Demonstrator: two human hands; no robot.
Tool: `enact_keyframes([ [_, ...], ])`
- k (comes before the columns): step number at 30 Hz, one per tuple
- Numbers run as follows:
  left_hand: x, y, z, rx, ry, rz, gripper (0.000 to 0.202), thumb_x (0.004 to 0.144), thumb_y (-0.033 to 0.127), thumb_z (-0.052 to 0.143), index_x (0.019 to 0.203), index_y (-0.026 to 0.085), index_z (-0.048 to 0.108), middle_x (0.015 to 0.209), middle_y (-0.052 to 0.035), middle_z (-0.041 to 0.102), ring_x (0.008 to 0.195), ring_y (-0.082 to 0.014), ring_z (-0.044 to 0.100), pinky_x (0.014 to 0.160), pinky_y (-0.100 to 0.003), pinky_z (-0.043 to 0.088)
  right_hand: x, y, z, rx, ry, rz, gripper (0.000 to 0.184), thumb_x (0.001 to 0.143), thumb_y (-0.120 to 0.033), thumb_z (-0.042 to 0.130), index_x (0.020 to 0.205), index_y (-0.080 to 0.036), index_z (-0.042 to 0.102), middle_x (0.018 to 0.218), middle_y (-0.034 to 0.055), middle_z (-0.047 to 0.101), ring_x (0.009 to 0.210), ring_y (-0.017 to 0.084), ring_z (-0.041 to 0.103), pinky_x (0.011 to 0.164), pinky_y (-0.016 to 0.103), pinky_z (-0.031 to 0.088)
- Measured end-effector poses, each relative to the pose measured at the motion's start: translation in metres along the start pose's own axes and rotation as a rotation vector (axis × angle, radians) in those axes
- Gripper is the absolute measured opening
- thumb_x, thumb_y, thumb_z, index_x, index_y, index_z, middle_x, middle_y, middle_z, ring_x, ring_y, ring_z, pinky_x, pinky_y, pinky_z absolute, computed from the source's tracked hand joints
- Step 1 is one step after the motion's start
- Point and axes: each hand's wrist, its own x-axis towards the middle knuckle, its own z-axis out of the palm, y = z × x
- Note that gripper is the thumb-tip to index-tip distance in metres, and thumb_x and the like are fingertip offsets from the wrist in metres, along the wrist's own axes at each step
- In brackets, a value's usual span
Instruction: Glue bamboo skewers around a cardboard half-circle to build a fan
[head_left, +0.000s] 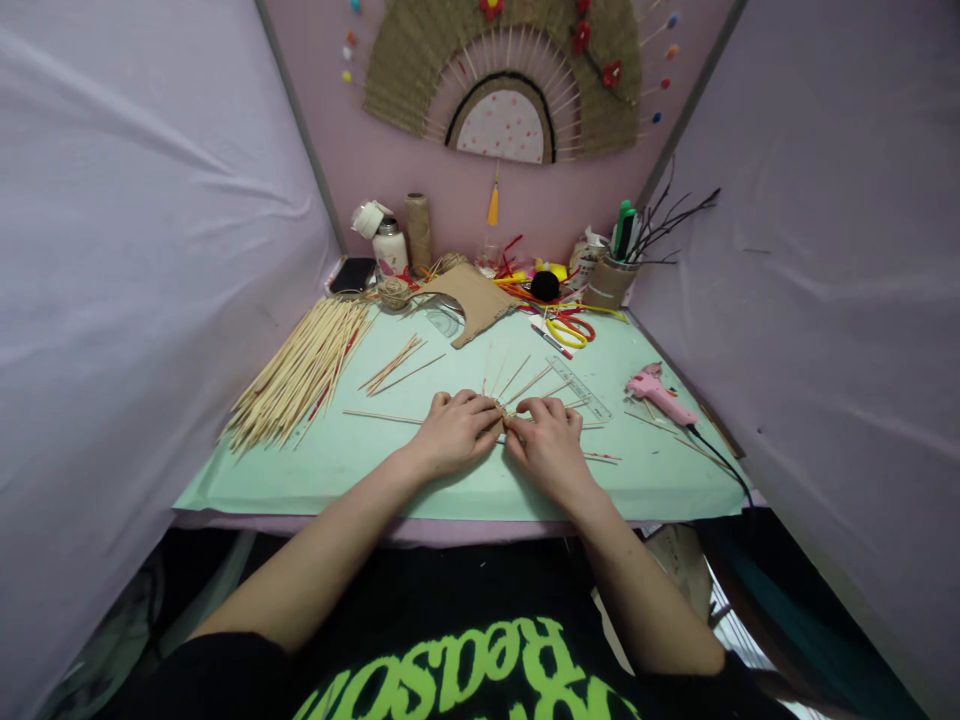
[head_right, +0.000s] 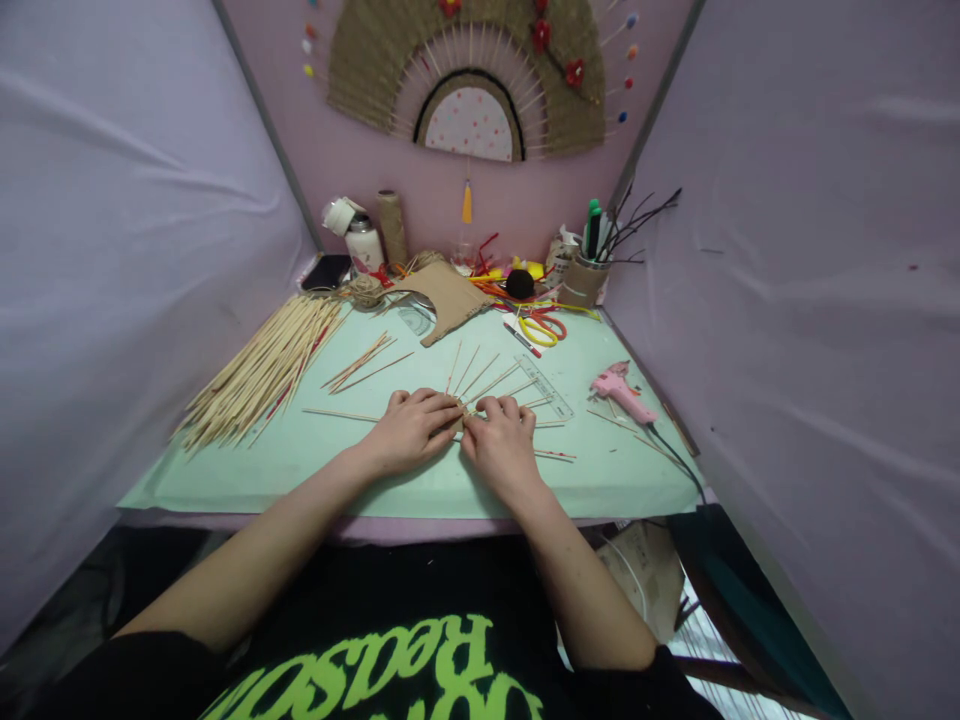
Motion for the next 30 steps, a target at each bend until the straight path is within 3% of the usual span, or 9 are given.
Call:
enact_keyframes([
  [30,-0.0001,-0.0005,0.0003,0.004,0.001,0.001,0.036,0.1,0.041,0.042,0.126,0.03,0.064,0.132,-0.004,0.063,0.117,-0.0246,0.05,0.086,-0.042,0.033,-0.0004,-0.0004,0.0008,0.001,0.007,0.012,0.019,0.092,-0.028,0.058,0.097,-0.026,0.076,0.116,0.0078,0.065,0.11,0.025,0.044,0.09,0.041,0.025],
])
